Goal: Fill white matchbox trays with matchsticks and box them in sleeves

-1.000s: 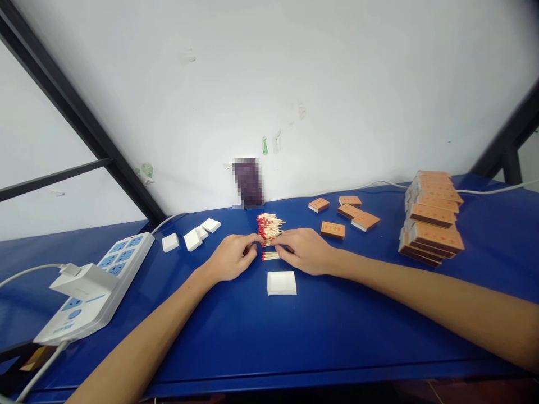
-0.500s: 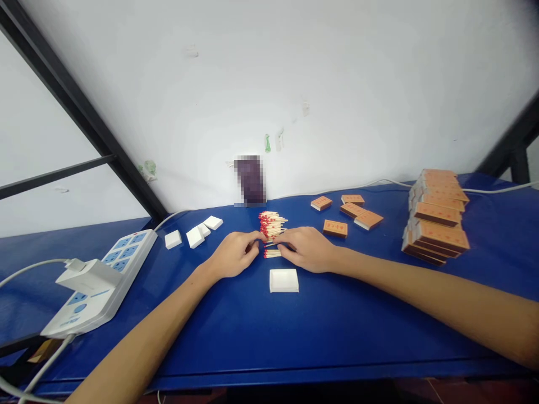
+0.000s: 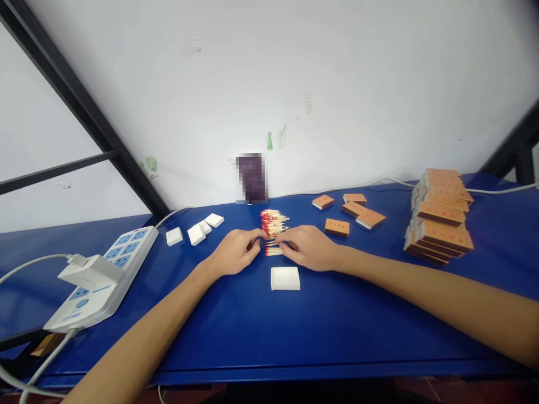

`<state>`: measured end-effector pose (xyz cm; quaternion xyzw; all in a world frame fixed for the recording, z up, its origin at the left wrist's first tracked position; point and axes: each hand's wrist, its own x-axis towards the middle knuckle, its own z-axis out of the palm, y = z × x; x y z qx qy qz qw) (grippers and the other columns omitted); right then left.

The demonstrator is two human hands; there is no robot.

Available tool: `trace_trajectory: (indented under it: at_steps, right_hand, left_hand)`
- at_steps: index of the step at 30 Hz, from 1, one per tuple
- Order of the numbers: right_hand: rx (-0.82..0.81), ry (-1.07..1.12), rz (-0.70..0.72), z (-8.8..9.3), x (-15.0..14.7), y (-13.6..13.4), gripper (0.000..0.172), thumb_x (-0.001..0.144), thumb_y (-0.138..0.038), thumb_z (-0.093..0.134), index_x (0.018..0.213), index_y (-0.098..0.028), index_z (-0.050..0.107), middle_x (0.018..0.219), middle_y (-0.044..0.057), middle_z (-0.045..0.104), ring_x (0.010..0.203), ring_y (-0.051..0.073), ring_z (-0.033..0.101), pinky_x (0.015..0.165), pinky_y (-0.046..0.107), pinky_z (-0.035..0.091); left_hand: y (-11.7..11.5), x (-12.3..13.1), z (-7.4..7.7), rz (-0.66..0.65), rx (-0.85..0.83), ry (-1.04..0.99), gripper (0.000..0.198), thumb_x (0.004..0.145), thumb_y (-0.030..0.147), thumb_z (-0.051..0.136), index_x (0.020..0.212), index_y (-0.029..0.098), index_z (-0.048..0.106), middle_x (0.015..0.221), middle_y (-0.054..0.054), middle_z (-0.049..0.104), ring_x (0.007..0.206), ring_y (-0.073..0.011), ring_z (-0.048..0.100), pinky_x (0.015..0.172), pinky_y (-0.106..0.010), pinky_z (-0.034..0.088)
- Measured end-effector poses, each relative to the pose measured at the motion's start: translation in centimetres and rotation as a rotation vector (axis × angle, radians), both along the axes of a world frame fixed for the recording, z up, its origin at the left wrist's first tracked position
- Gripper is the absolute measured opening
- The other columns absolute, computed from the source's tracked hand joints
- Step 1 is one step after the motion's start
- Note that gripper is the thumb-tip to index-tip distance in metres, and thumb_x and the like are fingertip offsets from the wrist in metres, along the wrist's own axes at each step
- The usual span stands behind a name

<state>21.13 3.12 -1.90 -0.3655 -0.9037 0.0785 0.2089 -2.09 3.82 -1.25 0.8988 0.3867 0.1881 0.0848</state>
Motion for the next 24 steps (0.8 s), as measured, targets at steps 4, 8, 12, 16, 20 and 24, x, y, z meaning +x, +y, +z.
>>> trace_trajectory:
  at_steps: [4,8,12,16,20,24]
  right_hand:
    - [0.008,0.020,-0.005,0.00,-0.02,-0.02,0.029,0.091,-0.022,0.049,0.107,-0.020,0.073,0.100,0.005,0.076,0.083,0.018,0.066,0.073,0.028,0.041]
    - [0.006,0.016,0.011,-0.01,-0.03,-0.12,0.026,0.091,-0.021,0.049,0.099,-0.020,0.074,0.090,0.004,0.075,0.077,0.016,0.065,0.071,0.027,0.039]
    - [0.062,0.069,-0.126,0.01,-0.09,-0.17,0.027,0.090,-0.023,0.049,0.101,-0.021,0.074,0.089,0.003,0.074,0.077,0.016,0.064,0.070,0.027,0.039]
    - [0.014,0.065,-0.331,-0.01,-0.09,0.18,0.028,0.089,-0.024,0.049,0.104,-0.023,0.072,0.088,0.003,0.073,0.077,0.017,0.064,0.066,0.027,0.038]
    - [-0.009,0.020,-0.361,-0.13,-0.06,0.61,0.028,0.087,-0.023,0.050,0.105,-0.024,0.071,0.089,0.002,0.073,0.078,0.017,0.063,0.065,0.027,0.037]
    - [-0.032,0.017,-0.379,-0.14,-0.13,0.79,0.021,0.085,-0.027,0.055,0.099,-0.022,0.069,0.081,0.002,0.071,0.070,0.016,0.061,0.058,0.027,0.034]
  left_hand:
    - [0.03,-0.05,-0.09,-0.005,0.004,-0.007,0.031,0.087,0.011,0.045,0.109,0.019,0.065,0.066,0.003,0.059,0.054,-0.0102,0.049,0.057,-0.022,0.035]
    - [0.08,-0.18,-0.20,-0.008,-0.013,-0.016,0.025,0.087,0.012,0.045,0.104,0.018,0.062,0.063,0.004,0.056,0.053,-0.0105,0.048,0.057,-0.022,0.034]
    - [0.07,-0.23,-0.18,-0.010,-0.033,-0.025,0.018,0.087,0.013,0.045,0.098,0.018,0.058,0.061,0.005,0.054,0.053,-0.0104,0.047,0.056,-0.022,0.034]
    - [0.08,-0.19,-0.14,-0.015,-0.027,-0.015,0.020,0.086,0.014,0.045,0.099,0.018,0.059,0.060,0.005,0.053,0.052,-0.0105,0.046,0.056,-0.022,0.034]
    - [0.09,-0.10,-0.12,-0.005,-0.018,-0.008,0.024,0.086,0.014,0.044,0.101,0.018,0.062,0.061,0.004,0.056,0.052,-0.0107,0.047,0.056,-0.023,0.034]
    - [0.12,-0.04,-0.14,-0.006,-0.011,-0.003,0.024,0.085,0.012,0.044,0.099,0.018,0.063,0.063,0.004,0.057,0.052,-0.0107,0.048,0.057,-0.023,0.035]
